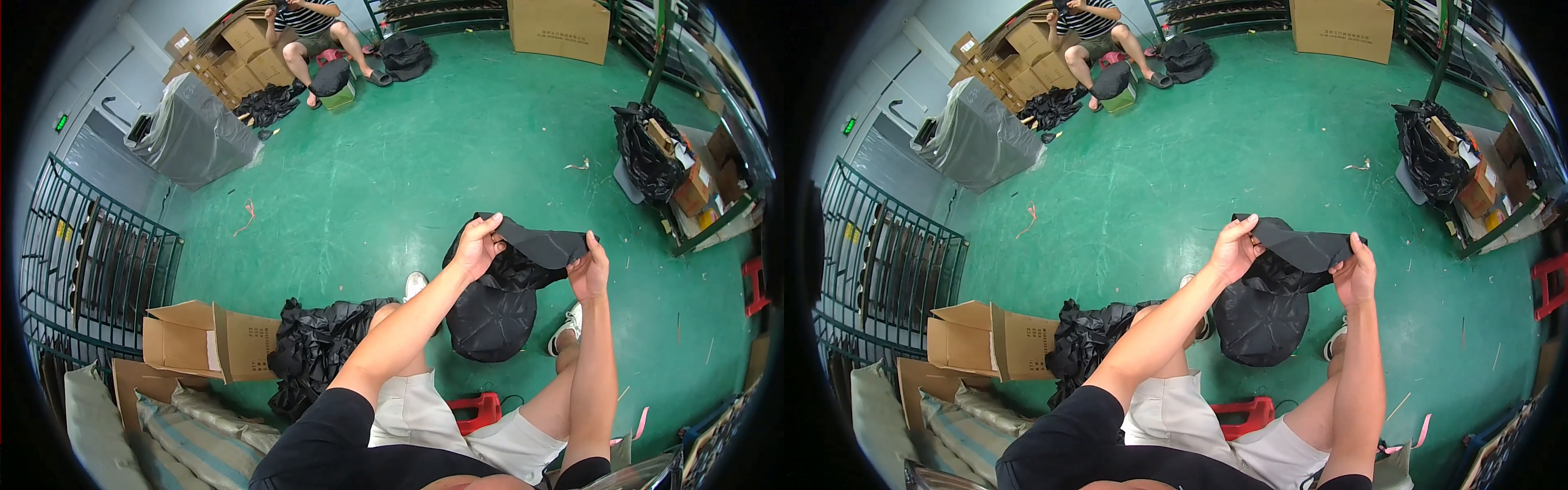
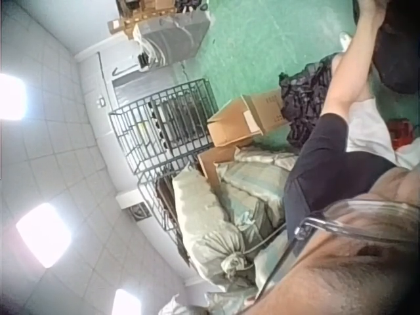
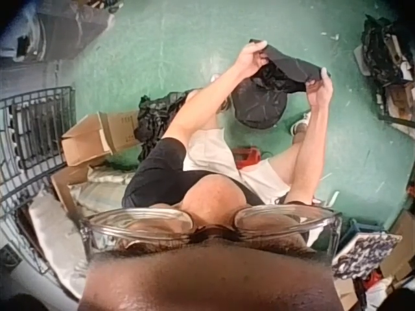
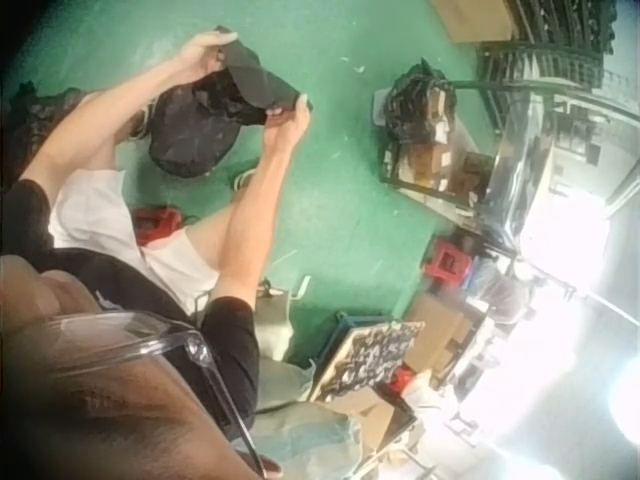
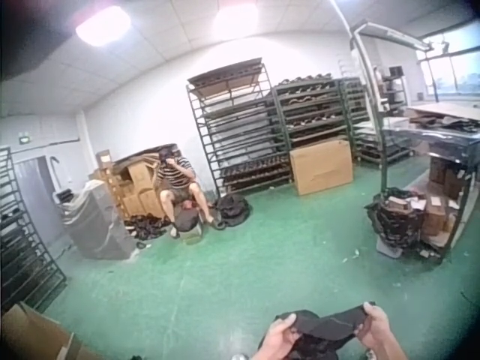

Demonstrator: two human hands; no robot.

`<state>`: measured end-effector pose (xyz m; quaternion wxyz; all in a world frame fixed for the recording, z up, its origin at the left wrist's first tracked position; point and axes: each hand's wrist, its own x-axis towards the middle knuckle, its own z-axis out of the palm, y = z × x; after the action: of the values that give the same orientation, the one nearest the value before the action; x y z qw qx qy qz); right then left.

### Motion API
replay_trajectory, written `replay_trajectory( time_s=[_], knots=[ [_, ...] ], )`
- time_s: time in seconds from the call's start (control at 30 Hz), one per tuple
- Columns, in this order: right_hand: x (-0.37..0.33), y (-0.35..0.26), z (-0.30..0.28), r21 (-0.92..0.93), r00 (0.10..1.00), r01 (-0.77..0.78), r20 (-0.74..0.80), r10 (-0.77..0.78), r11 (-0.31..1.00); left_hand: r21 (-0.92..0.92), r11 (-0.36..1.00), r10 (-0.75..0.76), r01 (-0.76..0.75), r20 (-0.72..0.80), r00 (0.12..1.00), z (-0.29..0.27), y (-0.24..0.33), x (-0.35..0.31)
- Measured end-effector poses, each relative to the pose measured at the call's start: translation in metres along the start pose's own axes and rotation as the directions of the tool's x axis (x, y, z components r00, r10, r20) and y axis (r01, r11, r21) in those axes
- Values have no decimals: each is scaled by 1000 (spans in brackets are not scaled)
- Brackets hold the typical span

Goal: Inspecting and smoothing out individual black fabric covers or bags.

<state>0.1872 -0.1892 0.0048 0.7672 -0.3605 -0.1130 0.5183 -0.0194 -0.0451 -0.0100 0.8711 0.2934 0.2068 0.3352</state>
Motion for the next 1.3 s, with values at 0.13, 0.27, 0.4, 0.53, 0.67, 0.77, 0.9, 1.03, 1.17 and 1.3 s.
replay_trajectory(
  time_s=[0.13, 0.27, 0.4, 0.53, 0.67, 0.77, 0.9, 1.03, 1.17, 1.3],
  knots=[
    [-1, 0, 1, -4, 1000, -4, 14, 4, 1000, -2, 1000, 8, -8, 8, 1000, 2, 0, -3],
    [-3, -2, -4, -48, 1000, 8, 11, -7, 999, -11, 1000, 8, -8, 4, 1000, 4, -5, -2],
    [-1, -1, -8, -79, 998, 3, -70, -8, 997, -22, 999, -30, 27, -127, 992, 5, -9, 3],
    [20, 6, 17, 6, 995, -16, -95, 16, 1000, 71, 997, 4, 6, -143, 990, -1, 16, 11],
    [44, 13, 31, 23, 1000, -27, -13, 28, 999, -11, 988, -157, 157, -103, 982, -26, 48, 36],
    [61, 0, 57, -53, 1000, -7, -24, 6, 999, 97, 980, -161, 176, -140, 977, -11, 80, 49],
    [88, -29, 103, -57, 997, -4, 77, 9, 998, 136, 984, -96, 119, -162, 982, 16, 132, 67],
    [99, -58, 152, -87, 978, 39, 209, -20, 995, 226, 973, 71, -34, -159, 985, 52, 184, 63],
    [71, -58, 173, -16, 938, 135, 325, -122, 991, 199, 952, 232, -233, 25, 972, 57, 191, 35],
    [68, -4, 116, -139, 986, 76, 156, -54, 987, 250, 962, 144, -111, -120, 982, 14, 142, 22]
  ],
)
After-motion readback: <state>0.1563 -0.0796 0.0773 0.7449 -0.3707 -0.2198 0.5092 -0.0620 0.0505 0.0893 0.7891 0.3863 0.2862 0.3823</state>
